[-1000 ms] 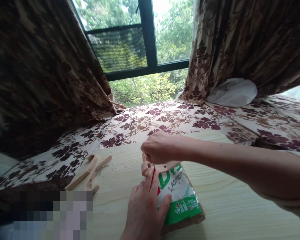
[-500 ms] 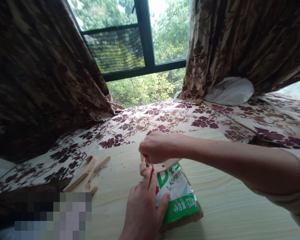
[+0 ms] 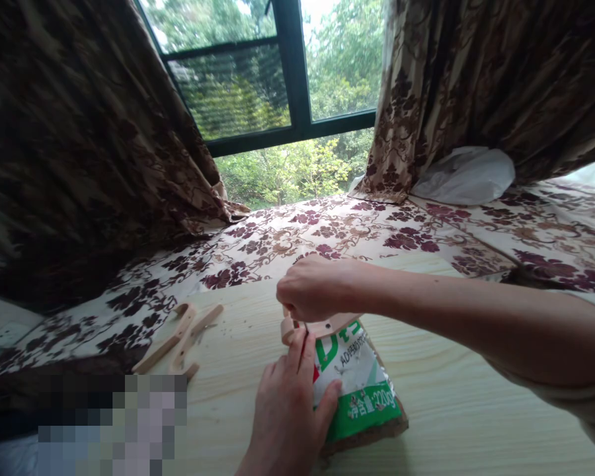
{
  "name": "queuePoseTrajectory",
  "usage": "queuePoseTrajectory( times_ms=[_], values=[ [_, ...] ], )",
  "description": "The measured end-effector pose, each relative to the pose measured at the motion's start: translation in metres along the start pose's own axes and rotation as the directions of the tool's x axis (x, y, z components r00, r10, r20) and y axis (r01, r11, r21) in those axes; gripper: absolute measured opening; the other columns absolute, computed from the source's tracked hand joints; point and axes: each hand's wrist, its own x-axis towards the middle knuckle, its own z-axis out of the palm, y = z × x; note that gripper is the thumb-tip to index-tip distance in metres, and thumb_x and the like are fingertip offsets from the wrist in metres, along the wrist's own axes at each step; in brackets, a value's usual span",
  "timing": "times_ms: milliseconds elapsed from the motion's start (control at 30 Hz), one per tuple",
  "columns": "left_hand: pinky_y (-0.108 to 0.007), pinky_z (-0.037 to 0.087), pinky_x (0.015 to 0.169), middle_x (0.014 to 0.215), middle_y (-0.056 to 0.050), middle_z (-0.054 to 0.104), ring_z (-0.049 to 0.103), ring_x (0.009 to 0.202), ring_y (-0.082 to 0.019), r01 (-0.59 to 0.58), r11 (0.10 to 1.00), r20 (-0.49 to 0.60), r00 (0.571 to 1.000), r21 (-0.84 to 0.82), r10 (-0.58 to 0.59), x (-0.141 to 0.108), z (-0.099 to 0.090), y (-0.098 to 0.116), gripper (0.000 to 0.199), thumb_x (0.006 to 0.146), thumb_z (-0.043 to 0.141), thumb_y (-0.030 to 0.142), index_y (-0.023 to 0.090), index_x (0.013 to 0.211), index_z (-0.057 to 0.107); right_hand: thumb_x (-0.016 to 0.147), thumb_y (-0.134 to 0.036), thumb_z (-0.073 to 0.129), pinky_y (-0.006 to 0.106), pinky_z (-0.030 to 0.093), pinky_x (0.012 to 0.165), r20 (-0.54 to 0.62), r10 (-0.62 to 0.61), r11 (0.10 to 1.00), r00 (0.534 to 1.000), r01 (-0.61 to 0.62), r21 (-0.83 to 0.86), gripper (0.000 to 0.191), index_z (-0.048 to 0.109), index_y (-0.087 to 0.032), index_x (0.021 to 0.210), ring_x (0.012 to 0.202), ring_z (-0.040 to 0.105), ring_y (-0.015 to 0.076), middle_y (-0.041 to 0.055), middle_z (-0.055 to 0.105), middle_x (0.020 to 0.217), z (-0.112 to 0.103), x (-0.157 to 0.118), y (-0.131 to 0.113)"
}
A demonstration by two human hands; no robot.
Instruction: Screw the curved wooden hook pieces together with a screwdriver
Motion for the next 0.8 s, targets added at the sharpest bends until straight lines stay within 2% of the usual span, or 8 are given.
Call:
queuePoseTrajectory(
  times_ms=[67, 133, 267, 367, 433, 533, 633, 800],
  values=[
    [-0.038, 0.047, 0.085, 0.146, -0.010, 0.036, 0.057, 0.103, -0.024, 0.001, 1.000, -0.002, 1.000, 0.003, -0.001, 0.000, -0.001, 0.000, 0.060, 0.085, 0.048, 0.042, 0.015, 0.138, 0.038, 0.081, -0.020, 0.051, 0.028, 0.021, 0.048, -0.021, 0.045, 0.999, 0.999, -0.046, -0.017, 0.019, 0.069, -0.015, 0.077, 0.047, 0.029, 0.0100, 0.0031, 0.056, 0.057, 0.001, 0.001, 0.001],
    [-0.037, 0.046, 0.086, 0.146, -0.009, 0.037, 0.057, 0.104, -0.024, -0.002, 1.000, -0.002, 1.000, 0.004, 0.002, 0.000, -0.001, -0.001, 0.060, 0.086, 0.048, 0.043, 0.016, 0.138, 0.038, 0.080, -0.021, 0.053, 0.028, 0.021, 0.048, -0.022, 0.063, 0.997, 0.998, -0.064, -0.037, 0.018, 0.070, -0.015, 0.080, 0.047, 0.028, 0.0099, 0.0031, 0.056, 0.057, -0.002, 0.000, 0.001],
    [-0.038, 0.046, 0.087, 0.146, -0.008, 0.037, 0.056, 0.105, -0.024, 0.002, 1.000, 0.000, 1.000, -0.004, -0.002, -0.001, 0.001, 0.000, 0.060, 0.085, 0.049, 0.042, 0.016, 0.138, 0.037, 0.081, -0.020, 0.056, 0.028, 0.022, 0.050, 0.020, -0.015, 1.000, 1.000, 0.015, -0.002, 0.019, 0.070, -0.019, 0.095, 0.053, 0.037, 0.0108, 0.0035, 0.061, 0.068, -0.009, -0.003, -0.002],
    [-0.038, 0.045, 0.088, 0.145, -0.008, 0.038, 0.056, 0.105, -0.025, 0.045, 0.999, -0.023, 0.999, -0.005, -0.045, 0.000, 0.003, 0.003, 0.061, 0.083, 0.052, 0.039, 0.017, 0.138, 0.038, 0.083, -0.017, 0.051, 0.028, 0.022, 0.050, 0.041, -0.059, 0.998, 0.997, 0.058, 0.015, 0.019, 0.069, -0.018, 0.087, 0.053, 0.036, 0.0102, 0.0037, 0.061, 0.069, -0.007, -0.004, -0.002],
    [-0.039, 0.045, 0.088, 0.145, -0.008, 0.039, 0.056, 0.105, -0.025, 0.062, 0.998, -0.037, 0.997, 0.001, -0.062, 0.000, 0.003, 0.003, 0.061, 0.082, 0.052, 0.038, 0.017, 0.137, 0.039, 0.084, -0.019, 0.050, 0.027, 0.022, 0.049, 0.003, -0.038, 0.999, 0.999, 0.038, 0.023, 0.019, 0.069, -0.017, 0.083, 0.050, 0.032, 0.0098, 0.0026, 0.058, 0.064, -0.003, -0.002, 0.000],
    [-0.038, 0.047, 0.085, 0.145, -0.008, 0.039, 0.057, 0.102, -0.024, 0.013, 1.000, -0.031, 0.999, 0.028, -0.012, 0.000, 0.003, 0.001, 0.058, 0.084, 0.049, 0.039, 0.016, 0.137, 0.041, 0.083, -0.022, 0.049, 0.028, 0.021, 0.047, -0.072, 0.028, 0.999, 0.997, -0.026, 0.029, 0.020, 0.067, -0.016, 0.078, 0.048, 0.025, 0.0100, 0.0017, 0.054, 0.058, 0.003, -0.001, 0.004],
    [-0.039, 0.048, 0.083, 0.145, -0.010, 0.039, 0.057, 0.101, -0.024, -0.018, 0.998, -0.039, 0.999, 0.058, 0.020, -0.001, 0.005, -0.001, 0.057, 0.084, 0.048, 0.038, 0.015, 0.136, 0.041, 0.083, -0.025, 0.050, 0.028, 0.020, 0.048, -0.067, 0.061, 0.998, 0.996, -0.061, -0.001, 0.020, 0.067, -0.016, 0.078, 0.048, 0.027, 0.0106, 0.0023, 0.055, 0.059, 0.001, -0.002, 0.005],
    [-0.040, 0.047, 0.085, 0.144, -0.011, 0.039, 0.055, 0.104, -0.026, 0.022, 0.995, -0.089, 0.996, 0.098, -0.013, -0.001, 0.009, 0.003, 0.059, 0.081, 0.051, 0.034, 0.015, 0.136, 0.041, 0.082, -0.019, 0.053, 0.028, 0.022, 0.051, 0.017, -0.051, 0.999, 0.999, 0.051, 0.009, 0.015, 0.067, -0.021, 0.084, 0.054, 0.036, 0.0106, 0.0021, 0.062, 0.073, -0.006, -0.006, 0.002]
  ],
)
